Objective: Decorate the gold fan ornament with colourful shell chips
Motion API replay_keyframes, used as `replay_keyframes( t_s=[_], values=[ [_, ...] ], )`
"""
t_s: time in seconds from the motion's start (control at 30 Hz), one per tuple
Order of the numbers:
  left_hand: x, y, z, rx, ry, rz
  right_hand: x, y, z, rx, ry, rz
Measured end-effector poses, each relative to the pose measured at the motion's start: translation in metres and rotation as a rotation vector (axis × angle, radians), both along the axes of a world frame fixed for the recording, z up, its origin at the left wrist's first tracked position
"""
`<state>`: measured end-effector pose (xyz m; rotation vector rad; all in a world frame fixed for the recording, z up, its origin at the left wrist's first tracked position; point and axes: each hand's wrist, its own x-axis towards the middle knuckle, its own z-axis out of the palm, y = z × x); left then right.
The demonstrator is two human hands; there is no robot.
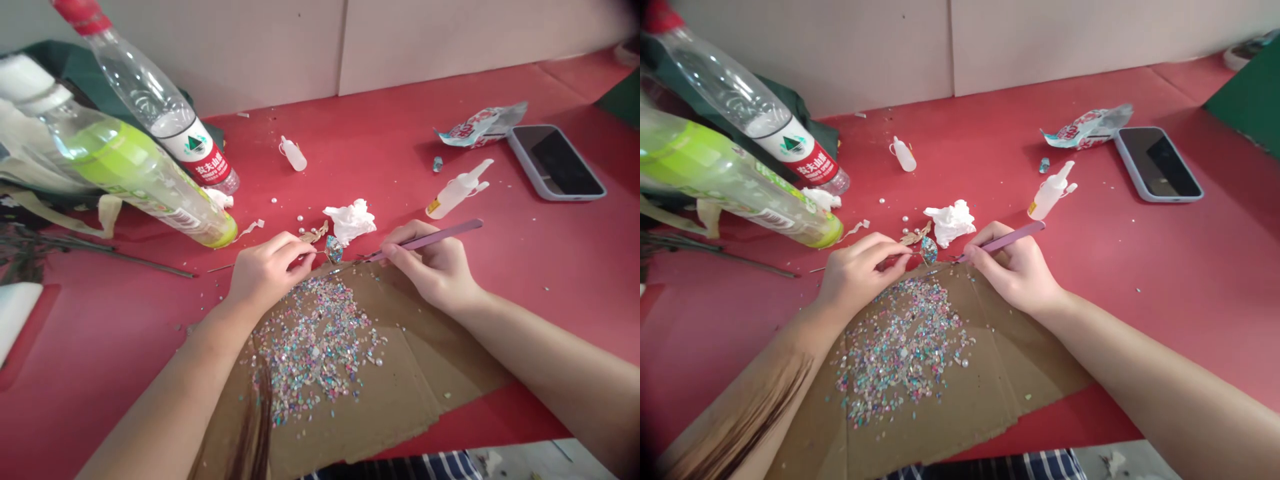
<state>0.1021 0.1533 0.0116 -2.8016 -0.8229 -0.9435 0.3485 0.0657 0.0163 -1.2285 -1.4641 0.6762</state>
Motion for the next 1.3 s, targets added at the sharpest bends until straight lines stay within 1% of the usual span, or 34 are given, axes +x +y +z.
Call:
replay_keyframes(
  t_s=[0.13, 0.27, 0.4, 0.5, 0.67, 0.77, 0.83, 0.97, 1.03, 1.17, 1.3],
  values=[
    [0.0, -0.001, -0.001, 0.013, 0.012, 0.012, 0.002, -0.001, -0.003, 0.061, -0.075, 0.036],
    [0.001, -0.003, 0.0, 0.045, 0.01, 0.016, 0.006, -0.003, -0.009, 0.126, -0.207, 0.143],
    [0.001, -0.003, 0.001, 0.117, 0.036, -0.001, 0.005, -0.007, -0.006, 0.207, -0.369, 0.27],
    [0.001, -0.003, 0.001, 0.133, 0.041, 0.003, 0.004, -0.009, -0.003, 0.259, -0.46, 0.333],
    [0.002, -0.001, 0.001, 0.153, 0.046, -0.001, 0.005, -0.01, -0.002, 0.207, -0.434, 0.355],
    [0.002, -0.001, 0.002, 0.164, 0.05, 0.003, 0.004, -0.01, -0.002, 0.248, -0.499, 0.37],
    [0.003, -0.001, 0.003, 0.157, 0.052, 0.006, 0.002, -0.011, -0.001, 0.26, -0.542, 0.348],
    [0.003, -0.002, 0.002, 0.166, 0.034, -0.002, 0.0, -0.01, -0.002, 0.189, -0.576, 0.291],
    [0.003, -0.001, 0.001, 0.17, 0.017, -0.012, -0.001, -0.009, -0.002, 0.182, -0.597, 0.283],
    [0.003, -0.001, 0.0, 0.126, 0.023, -0.009, -0.003, -0.01, -0.003, 0.219, -0.633, 0.313],
    [0.004, -0.002, 0.0, 0.088, 0.056, 0.02, -0.002, -0.01, -0.002, 0.192, -0.591, 0.328]
  ],
)
